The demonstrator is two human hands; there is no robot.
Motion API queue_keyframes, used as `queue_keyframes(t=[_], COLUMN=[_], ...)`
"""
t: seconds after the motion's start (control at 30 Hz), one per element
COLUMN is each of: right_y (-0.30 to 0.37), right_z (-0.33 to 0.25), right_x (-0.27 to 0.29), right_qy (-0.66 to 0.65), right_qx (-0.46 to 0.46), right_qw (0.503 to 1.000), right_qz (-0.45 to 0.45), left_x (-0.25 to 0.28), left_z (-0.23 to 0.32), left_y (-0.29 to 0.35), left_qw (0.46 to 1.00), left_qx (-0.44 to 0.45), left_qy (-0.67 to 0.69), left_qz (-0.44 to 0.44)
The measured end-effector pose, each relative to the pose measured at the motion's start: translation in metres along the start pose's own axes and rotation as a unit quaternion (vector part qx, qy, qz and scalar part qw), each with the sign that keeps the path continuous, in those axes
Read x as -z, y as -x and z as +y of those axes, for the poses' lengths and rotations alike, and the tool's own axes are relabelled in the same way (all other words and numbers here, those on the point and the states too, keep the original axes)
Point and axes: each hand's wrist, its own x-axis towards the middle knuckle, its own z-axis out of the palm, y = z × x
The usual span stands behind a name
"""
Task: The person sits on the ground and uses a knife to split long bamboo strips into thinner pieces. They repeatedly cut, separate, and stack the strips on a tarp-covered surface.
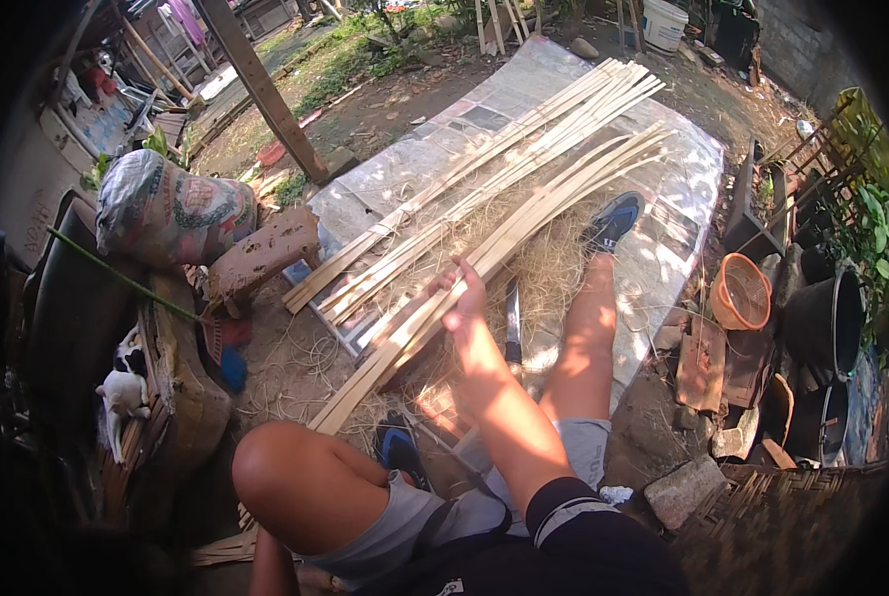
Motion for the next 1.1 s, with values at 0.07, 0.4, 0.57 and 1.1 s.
queue_keyframes(t=[0.07,0.4,0.57,1.1], right_y=[0.005,-0.007,0.010,-0.032], right_z=[0.002,-0.033,-0.056,-0.091], right_x=[-0.002,-0.016,-0.102,-0.148], right_qy=[0.016,-0.065,-0.020,0.027], right_qx=[-0.003,-0.034,0.008,0.065], right_qw=[0.999,0.993,0.990,0.955], right_qz=[0.028,-0.092,-0.140,-0.288], left_x=[0.002,-0.019,-0.016,-0.051], left_z=[-0.004,0.005,0.004,0.044], left_y=[0.004,-0.018,-0.023,-0.112], left_qw=[1.000,1.000,0.999,0.970], left_qx=[0.007,0.009,0.027,-0.202], left_qy=[0.005,0.022,0.020,0.018], left_qz=[-0.002,-0.020,-0.022,0.135])
